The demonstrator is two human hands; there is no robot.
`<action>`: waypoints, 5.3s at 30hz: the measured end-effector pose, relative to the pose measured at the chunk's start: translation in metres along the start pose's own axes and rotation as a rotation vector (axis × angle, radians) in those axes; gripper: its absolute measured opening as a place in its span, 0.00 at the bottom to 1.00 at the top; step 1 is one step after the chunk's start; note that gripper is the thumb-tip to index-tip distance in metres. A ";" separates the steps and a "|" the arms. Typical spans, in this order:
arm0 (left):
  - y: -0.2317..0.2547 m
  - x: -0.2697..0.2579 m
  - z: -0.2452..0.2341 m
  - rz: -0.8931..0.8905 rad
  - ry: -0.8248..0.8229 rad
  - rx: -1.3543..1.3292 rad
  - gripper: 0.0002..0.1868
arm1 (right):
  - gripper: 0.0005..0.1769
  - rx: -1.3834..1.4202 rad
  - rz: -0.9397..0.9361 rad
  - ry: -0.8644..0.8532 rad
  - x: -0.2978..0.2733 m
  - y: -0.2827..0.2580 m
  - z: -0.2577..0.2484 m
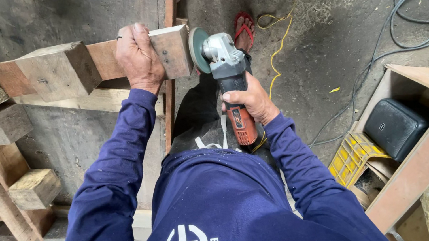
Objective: The person uses a handheld power sander to smooth the surfaces and edges of several wooden blocks and timber pieces, holding the wood steady by hand while applying the tool.
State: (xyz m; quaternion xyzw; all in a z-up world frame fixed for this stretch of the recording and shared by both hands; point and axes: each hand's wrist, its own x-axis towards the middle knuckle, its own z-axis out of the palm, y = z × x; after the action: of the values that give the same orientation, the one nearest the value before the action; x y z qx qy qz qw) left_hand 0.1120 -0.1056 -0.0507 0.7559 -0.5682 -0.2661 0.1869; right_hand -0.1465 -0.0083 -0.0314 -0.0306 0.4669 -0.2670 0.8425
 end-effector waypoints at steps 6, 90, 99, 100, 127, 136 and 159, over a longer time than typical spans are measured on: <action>0.001 0.001 0.001 0.021 0.001 0.021 0.19 | 0.35 -0.014 0.025 -0.044 0.014 -0.018 0.007; -0.001 0.001 0.003 0.038 -0.034 0.052 0.19 | 0.31 -0.027 0.046 0.056 0.004 0.030 0.000; 0.004 0.002 -0.002 0.037 -0.040 0.023 0.17 | 0.28 -0.036 0.015 0.095 0.025 0.023 -0.003; 0.006 0.000 -0.004 0.055 -0.029 0.022 0.17 | 0.28 -0.019 0.012 0.068 0.026 0.021 -0.003; 0.008 0.002 -0.004 0.084 0.004 0.048 0.13 | 0.25 -0.015 0.175 -0.113 0.005 0.000 -0.014; 0.008 0.003 -0.002 0.057 0.006 0.061 0.15 | 0.26 -0.020 0.180 -0.098 0.006 0.003 -0.015; 0.002 -0.008 -0.003 0.085 0.005 0.028 0.16 | 0.28 -0.045 0.041 -0.037 -0.009 -0.014 0.009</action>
State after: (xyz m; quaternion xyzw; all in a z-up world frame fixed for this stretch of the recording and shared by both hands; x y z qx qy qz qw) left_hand 0.1110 -0.0982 -0.0456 0.7344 -0.6030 -0.2478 0.1888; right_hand -0.1490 -0.0176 -0.0157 -0.0447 0.4576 -0.2385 0.8554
